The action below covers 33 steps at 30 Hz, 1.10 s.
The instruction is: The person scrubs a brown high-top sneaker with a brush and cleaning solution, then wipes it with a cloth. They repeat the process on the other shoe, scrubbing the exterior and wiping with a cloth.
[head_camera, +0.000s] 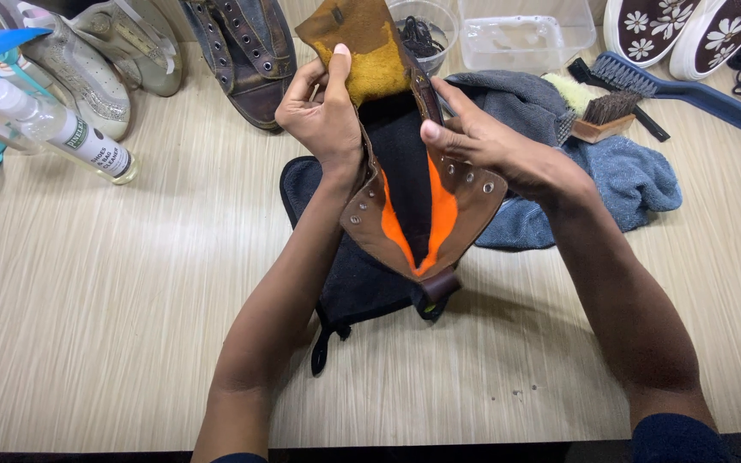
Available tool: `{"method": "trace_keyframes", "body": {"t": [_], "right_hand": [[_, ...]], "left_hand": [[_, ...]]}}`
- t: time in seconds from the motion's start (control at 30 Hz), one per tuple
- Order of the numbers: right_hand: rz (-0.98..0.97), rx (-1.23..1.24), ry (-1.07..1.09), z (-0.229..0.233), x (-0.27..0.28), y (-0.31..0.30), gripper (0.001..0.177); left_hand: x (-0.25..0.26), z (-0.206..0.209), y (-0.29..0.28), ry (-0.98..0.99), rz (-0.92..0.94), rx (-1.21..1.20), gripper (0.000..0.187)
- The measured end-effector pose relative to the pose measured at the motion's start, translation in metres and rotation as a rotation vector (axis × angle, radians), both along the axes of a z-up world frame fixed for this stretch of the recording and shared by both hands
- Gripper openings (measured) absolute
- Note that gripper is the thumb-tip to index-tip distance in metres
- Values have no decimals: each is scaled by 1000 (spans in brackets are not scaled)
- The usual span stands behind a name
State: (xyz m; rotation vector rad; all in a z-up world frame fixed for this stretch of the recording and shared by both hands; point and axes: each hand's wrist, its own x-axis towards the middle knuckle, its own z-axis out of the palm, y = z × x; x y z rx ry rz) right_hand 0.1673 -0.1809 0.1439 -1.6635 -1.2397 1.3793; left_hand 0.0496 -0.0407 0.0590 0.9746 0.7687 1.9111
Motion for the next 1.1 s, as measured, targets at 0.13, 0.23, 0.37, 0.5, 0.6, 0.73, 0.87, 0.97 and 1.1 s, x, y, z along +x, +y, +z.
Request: {"method": "trace_keyframes", "body": {"t": [0.13, 0.23, 0.37, 0.5, 0.6, 0.73, 0.87, 0.97, 1.1], "right_hand": [[6, 262, -36, -72, 53, 33, 87], [3, 323, -103, -41, 51, 35, 81], [194, 295, -182, -38, 65, 37, 77], [361, 235, -15, -64, 81, 46, 78], [374, 120, 180, -96, 103, 62, 73], [175, 193, -178, -50, 83, 37, 51], [-13, 334, -62, -55, 112, 32, 30], [-110, 496, -504, -37, 127, 13, 16], [70, -48, -907, -29, 136, -2, 25]], "left_hand": [[2, -4, 7, -114, 18, -107, 12], [-10, 7, 3, -45, -92, -183, 27], [-12, -19, 17, -81, -222, -107, 11], [-10, -41, 9, 75, -259, 74, 15], [-9, -56, 10, 142, -281, 108, 21], [-9, -65, 12, 174, -320, 150, 25], [-6, -79, 22, 90, -361, 84, 51], [-7, -82, 23, 22, -401, 86, 45], [-3, -87, 26, 59, -349, 51, 46]]}}
